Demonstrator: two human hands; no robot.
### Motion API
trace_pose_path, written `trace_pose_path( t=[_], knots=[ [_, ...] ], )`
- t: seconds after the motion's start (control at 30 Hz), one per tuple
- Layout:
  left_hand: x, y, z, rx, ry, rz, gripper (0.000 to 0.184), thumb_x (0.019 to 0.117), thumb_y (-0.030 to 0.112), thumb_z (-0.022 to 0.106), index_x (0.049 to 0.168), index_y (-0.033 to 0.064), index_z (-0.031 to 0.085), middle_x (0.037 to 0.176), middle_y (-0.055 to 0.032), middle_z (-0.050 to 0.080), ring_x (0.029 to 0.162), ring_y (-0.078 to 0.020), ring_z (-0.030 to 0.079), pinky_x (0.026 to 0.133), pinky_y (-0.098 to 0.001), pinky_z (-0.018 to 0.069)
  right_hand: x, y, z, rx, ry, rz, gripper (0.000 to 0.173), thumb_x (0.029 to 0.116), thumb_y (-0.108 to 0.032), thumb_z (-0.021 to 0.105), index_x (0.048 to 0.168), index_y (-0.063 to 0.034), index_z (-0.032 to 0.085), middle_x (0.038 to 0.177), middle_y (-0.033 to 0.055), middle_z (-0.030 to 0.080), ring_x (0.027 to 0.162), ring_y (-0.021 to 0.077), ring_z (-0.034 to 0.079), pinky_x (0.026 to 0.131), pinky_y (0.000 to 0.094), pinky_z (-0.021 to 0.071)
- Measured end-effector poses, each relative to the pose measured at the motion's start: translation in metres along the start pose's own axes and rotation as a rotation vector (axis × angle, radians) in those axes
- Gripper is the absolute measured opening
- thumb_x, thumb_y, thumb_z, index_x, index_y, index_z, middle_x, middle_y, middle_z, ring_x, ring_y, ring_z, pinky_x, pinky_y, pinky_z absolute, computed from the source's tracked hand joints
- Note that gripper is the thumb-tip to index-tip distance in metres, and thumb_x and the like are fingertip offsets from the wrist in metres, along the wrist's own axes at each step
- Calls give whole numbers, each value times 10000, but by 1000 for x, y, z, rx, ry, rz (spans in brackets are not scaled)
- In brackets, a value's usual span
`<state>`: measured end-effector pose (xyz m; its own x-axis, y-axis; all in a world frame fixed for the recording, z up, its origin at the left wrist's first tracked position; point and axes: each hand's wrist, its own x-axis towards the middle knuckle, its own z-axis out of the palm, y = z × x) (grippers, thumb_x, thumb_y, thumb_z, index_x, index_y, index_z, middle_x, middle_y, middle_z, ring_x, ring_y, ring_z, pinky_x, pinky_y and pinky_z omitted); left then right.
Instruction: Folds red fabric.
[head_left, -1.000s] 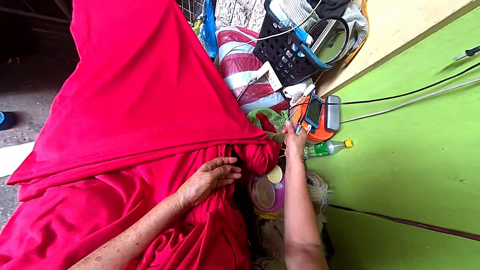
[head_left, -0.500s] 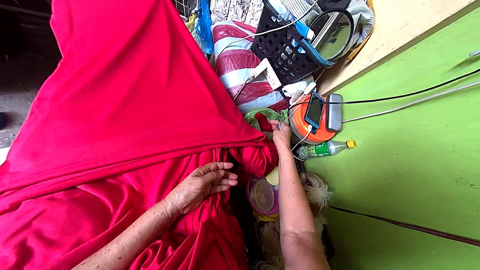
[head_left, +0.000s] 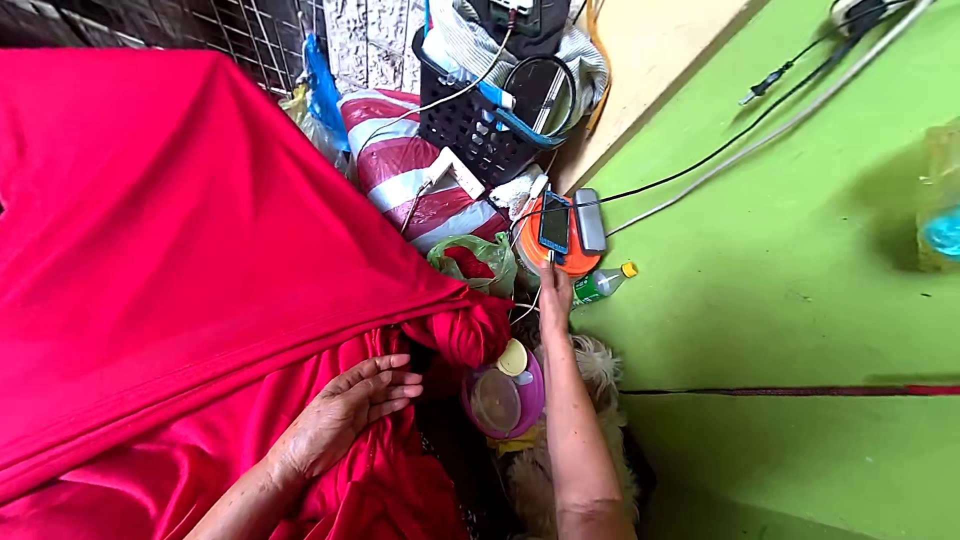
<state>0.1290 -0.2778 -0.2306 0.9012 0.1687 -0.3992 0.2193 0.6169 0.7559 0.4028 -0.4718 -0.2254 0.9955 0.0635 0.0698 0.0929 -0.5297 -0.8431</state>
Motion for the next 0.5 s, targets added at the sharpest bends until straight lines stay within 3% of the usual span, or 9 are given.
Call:
trace_pose_path(
  t=[0.03, 0.1, 0.27, 0.37, 0.43, 0.5],
  knots=[
    [0, 0, 0, 0, 3, 1, 344, 1062, 48, 290, 1292, -6, 540, 1044, -92, 752, 929, -191, 752, 864, -328, 619, 4, 5, -10, -5, 27, 36, 480, 1107, -329, 397, 1337, 52, 575, 1255, 263, 628, 1123, 352, 611, 980, 535, 467],
    [-1, -1, 1, 15, 7, 5, 340, 1066, 47, 290, 1290, -2, 542, 1049, -90, 751, 933, -188, 751, 868, -323, 615, 15, 12, -23, -28, 108, 88, 431, 1111, -191, 314, 1323, 80, 575, 1201, 278, 607, 1047, 351, 576, 927, 522, 447],
    [-16, -1, -5, 254, -34, 66, 302, 1034, 92, 431, 1286, 12, 576, 1117, -44, 744, 993, -158, 736, 922, -314, 599, 50, 3, -35, -134, 120, 111, 336, 1040, 10, 388, 1259, 114, 619, 1269, 302, 612, 1220, 369, 570, 1058, 497, 417],
    [-48, 4, -26, 383, -36, 91, 312, 1019, 102, 494, 1309, 24, 577, 1172, -16, 732, 1059, -144, 719, 971, -327, 584, 71, -2, -31, -202, 100, 133, 311, 1002, 48, 451, 1257, 108, 619, 1278, 306, 607, 1236, 376, 570, 1067, 501, 421],
    [-80, 14, -42, 404, 2, 63, 315, 1022, 69, 470, 1321, 40, 565, 1198, 6, 725, 1087, -134, 708, 986, -335, 577, 82, -3, -29, -214, 77, 135, 352, 1011, 28, 462, 1340, 103, 562, 1336, 305, 579, 1279, 377, 552, 1095, 492, 413],
    [-112, 20, -63, 395, 41, 59, 331, 1024, 52, 424, 1329, 55, 554, 1191, 17, 728, 1083, -144, 710, 980, -353, 579, 89, 4, -32, -194, 63, 73, 356, 1022, -14, 485, 1347, 115, 551, 1333, 319, 579, 1264, 391, 563, 1087, 500, 427]
  ],
)
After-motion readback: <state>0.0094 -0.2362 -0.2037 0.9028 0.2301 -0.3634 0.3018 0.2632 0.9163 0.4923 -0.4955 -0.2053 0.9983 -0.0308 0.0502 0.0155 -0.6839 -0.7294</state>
